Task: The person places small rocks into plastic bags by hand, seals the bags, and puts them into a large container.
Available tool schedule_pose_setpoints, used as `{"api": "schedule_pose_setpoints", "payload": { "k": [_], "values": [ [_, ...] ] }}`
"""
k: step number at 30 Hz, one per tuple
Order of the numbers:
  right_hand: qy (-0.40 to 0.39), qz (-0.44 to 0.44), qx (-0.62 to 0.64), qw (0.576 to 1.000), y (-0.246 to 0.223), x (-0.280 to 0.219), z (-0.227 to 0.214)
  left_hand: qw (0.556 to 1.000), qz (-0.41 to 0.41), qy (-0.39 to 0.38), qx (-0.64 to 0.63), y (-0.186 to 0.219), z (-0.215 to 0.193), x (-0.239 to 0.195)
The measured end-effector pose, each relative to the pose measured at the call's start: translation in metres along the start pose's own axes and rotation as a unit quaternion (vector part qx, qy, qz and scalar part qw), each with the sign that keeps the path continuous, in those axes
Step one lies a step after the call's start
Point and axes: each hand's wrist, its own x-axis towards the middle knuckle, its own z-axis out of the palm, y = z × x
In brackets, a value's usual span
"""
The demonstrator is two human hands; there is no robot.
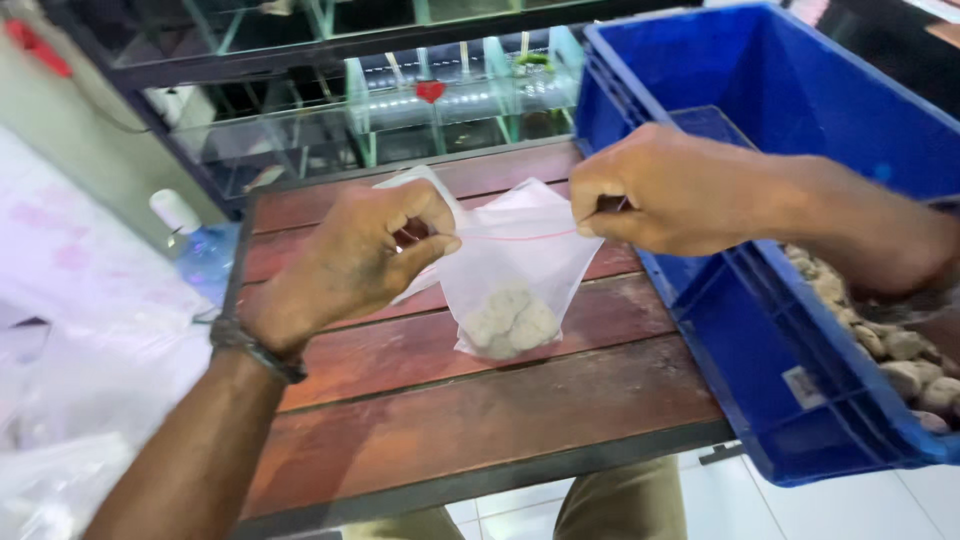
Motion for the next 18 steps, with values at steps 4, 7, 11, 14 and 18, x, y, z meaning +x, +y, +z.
{"api": "schedule_pose_setpoints", "payload": {
  "k": [4,7,11,14,18],
  "values": [
    [-0.017,-0.053,0.031,0.998,-0.021,0.028,0.019,0.993,-0.078,0.077,-0.045,-0.03,0.014,-0.046],
    [-0.042,-0.023,0.041,0.998,-0.036,0.046,0.017,0.977,-0.129,0.129,-0.111,-0.05,0.03,-0.066],
    [-0.062,0.063,0.097,0.991,-0.038,0.059,0.005,0.936,-0.183,0.228,-0.196,-0.064,0.047,-0.068],
    [0.071,0.069,0.24,0.966,-0.032,0.05,0.029,0.902,-0.21,0.27,-0.262,-0.066,0.06,-0.066],
    [0.257,0.088,0.495,0.825,0.006,0.057,0.145,0.859,-0.218,0.325,-0.329,-0.068,0.073,-0.061]
  ]
}}
